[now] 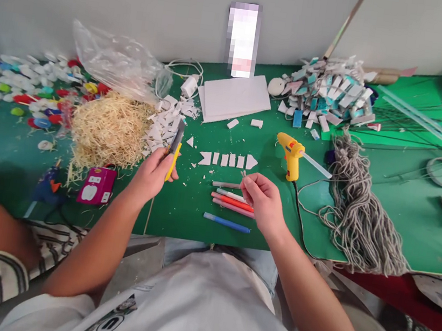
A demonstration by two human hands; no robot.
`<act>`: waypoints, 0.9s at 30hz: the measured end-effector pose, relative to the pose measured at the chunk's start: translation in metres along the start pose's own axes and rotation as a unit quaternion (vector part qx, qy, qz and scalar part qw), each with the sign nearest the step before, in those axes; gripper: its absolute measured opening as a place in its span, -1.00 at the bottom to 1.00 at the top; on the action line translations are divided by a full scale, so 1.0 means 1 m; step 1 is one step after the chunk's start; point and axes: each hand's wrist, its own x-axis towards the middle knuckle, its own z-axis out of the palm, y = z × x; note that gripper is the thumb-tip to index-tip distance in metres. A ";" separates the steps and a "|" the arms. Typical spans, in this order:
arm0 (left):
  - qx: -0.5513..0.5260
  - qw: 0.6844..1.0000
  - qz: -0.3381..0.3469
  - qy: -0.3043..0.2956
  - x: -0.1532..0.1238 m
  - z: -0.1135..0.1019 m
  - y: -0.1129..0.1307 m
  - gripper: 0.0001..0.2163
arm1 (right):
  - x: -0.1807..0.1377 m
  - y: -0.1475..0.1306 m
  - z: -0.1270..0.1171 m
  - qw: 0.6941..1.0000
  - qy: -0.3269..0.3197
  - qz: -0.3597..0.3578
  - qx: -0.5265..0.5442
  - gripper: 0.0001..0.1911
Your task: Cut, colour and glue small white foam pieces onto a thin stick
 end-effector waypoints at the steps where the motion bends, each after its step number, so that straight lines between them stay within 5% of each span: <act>1: -0.015 1.000 -0.003 -0.009 0.001 0.004 0.000 -0.55 | 0.002 0.001 0.001 1.000 0.000 -0.005 -0.002 -0.53; 12: -0.074 0.997 0.005 -0.016 0.005 0.014 -0.006 -0.66 | 0.004 0.004 0.003 1.000 -0.002 -0.023 -0.016 -0.55; 15: -0.064 0.998 0.015 -0.017 0.006 0.017 -0.014 -0.53 | 0.005 0.006 0.003 1.000 -0.002 -0.021 -0.016 -0.56; 22: 0.220 0.966 0.082 0.110 0.014 0.010 -0.030 -0.55 | 0.013 0.004 0.001 1.000 -0.001 -0.011 -0.009 -0.60; 27: 0.353 0.924 0.090 0.120 0.017 0.002 -0.025 -0.65 | 0.015 0.003 0.004 1.000 -0.005 -0.008 0.007 -0.60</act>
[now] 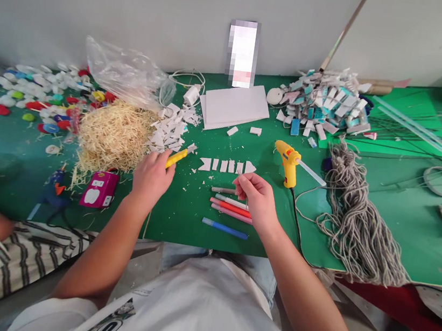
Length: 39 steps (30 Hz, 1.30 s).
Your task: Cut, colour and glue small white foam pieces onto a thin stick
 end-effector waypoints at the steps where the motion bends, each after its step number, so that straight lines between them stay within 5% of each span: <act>1: -0.008 1.000 0.008 0.000 0.001 -0.002 0.002 -0.66 | 0.000 -0.001 0.001 1.000 -0.003 0.002 0.003 -0.60; 6: -0.265 0.960 0.086 0.039 0.006 -0.016 0.037 -0.79 | 0.005 -0.009 0.005 0.999 -0.041 0.015 0.000 -0.57; 10: -0.484 0.866 0.068 -0.108 0.012 -0.011 0.084 -0.72 | 0.019 -0.015 0.007 0.997 -0.078 0.017 -0.012 -0.50; 12: -0.568 0.809 0.055 -0.138 0.017 -0.003 0.101 -0.66 | 0.027 -0.016 0.007 0.995 -0.091 0.019 -0.018 -0.50; 14: -0.598 0.789 0.047 -0.132 0.021 0.005 0.109 -0.66 | 0.034 -0.015 0.006 0.995 -0.098 0.023 -0.023 -0.51; 23: -0.590 0.805 0.031 -0.056 0.024 0.026 0.098 -0.72 | 0.053 0.000 -0.006 0.995 -0.084 0.032 -0.038 -0.61; 27: -0.600 0.797 0.021 -0.071 0.029 0.001 0.082 -0.77 | 0.057 0.007 -0.014 0.999 -0.032 -0.009 -0.026 -0.68; 30: -0.507 0.837 0.087 -0.186 0.033 -0.037 0.054 -0.82 | 0.058 0.006 -0.021 0.996 0.012 -0.084 -0.029 -0.73; 34: -0.329 0.902 0.150 -0.235 0.032 -0.068 0.010 -0.78 | 0.058 0.005 -0.026 0.984 0.073 -0.161 -0.030 -0.78; 39: -0.093 0.959 0.029 -0.267 0.031 -0.067 -0.019 -0.89 | 0.060 0.010 -0.027 0.977 0.100 -0.186 0.017 -0.73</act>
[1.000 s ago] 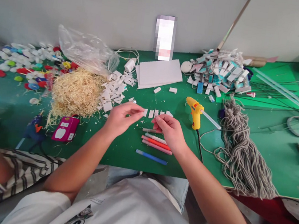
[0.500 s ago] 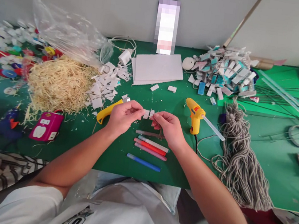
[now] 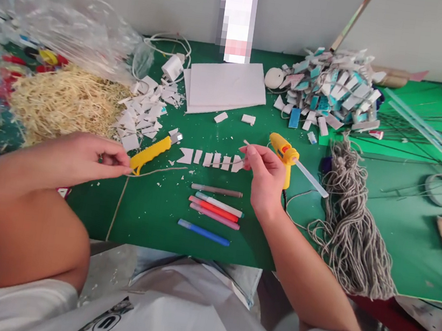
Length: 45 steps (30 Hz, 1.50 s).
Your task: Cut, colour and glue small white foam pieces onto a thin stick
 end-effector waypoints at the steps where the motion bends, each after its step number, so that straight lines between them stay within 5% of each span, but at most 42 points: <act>1: 0.030 0.999 -0.039 -0.002 0.000 0.000 -0.002 -0.91 | -0.001 0.001 0.000 1.000 0.007 -0.004 0.002 -0.71; 4: 0.079 0.992 -0.101 -0.012 0.000 -0.002 -0.002 -0.91 | -0.004 0.004 0.003 1.000 0.020 -0.014 0.010 -0.71; 7: 0.053 0.994 -0.091 0.010 0.001 0.000 0.005 -0.86 | -0.008 0.005 0.005 0.999 0.001 -0.012 0.039 -0.75; 12: -0.171 0.963 0.027 0.206 0.018 0.028 0.043 -0.81 | -0.010 0.003 0.007 0.993 -0.073 0.028 0.085 -0.79; 17: -0.318 0.922 0.195 0.109 0.046 0.078 0.091 -0.70 | -0.008 0.002 0.009 0.983 -0.136 0.082 0.097 -0.69; 20: -0.350 0.908 0.219 0.070 0.053 0.096 0.102 -0.82 | -0.008 0.003 0.012 0.979 -0.152 0.098 0.098 -0.66; 27: -0.434 0.866 0.213 0.127 0.048 0.108 0.086 -0.81 | -0.010 0.008 0.013 0.989 -0.118 0.086 0.039 -0.62; 33: -0.279 0.864 0.279 0.313 0.046 0.114 0.078 -0.90 | -0.014 0.010 0.007 0.992 -0.112 -0.006 -0.064 -0.82; 37: -0.172 0.854 0.348 0.346 0.048 0.112 0.073 -0.94 | -0.011 0.011 0.005 0.981 -0.131 -0.073 -0.120 -0.95; 45: -0.147 0.857 0.347 0.351 0.051 0.110 0.069 -0.94 | -0.004 0.011 0.005 0.964 -0.161 -0.116 -0.179 -0.88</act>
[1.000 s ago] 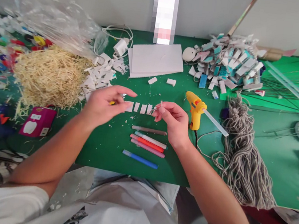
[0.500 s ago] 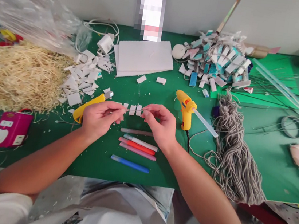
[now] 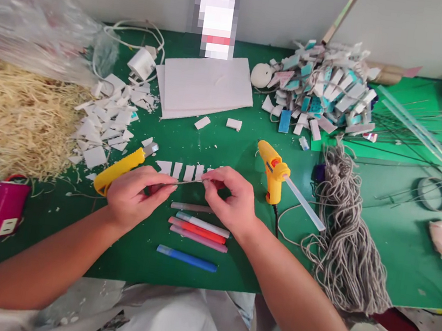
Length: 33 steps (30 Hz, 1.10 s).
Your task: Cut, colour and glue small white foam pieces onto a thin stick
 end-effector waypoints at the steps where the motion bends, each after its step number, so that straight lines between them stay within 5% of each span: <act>1: 0.000 1.000 0.000 0.000 0.000 0.000 0.000 -0.94 | 0.000 0.000 0.000 1.000 -0.004 -0.006 -0.001 -0.87; 16: -0.004 1.000 -0.003 -0.029 0.001 -0.003 0.004 -0.90 | -0.001 0.002 -0.006 0.998 -0.041 -0.042 -0.033 -0.82; 33: -0.014 0.999 -0.023 -0.023 -0.001 0.002 0.000 -0.95 | -0.001 0.004 -0.012 0.996 -0.033 -0.006 -0.087 -0.84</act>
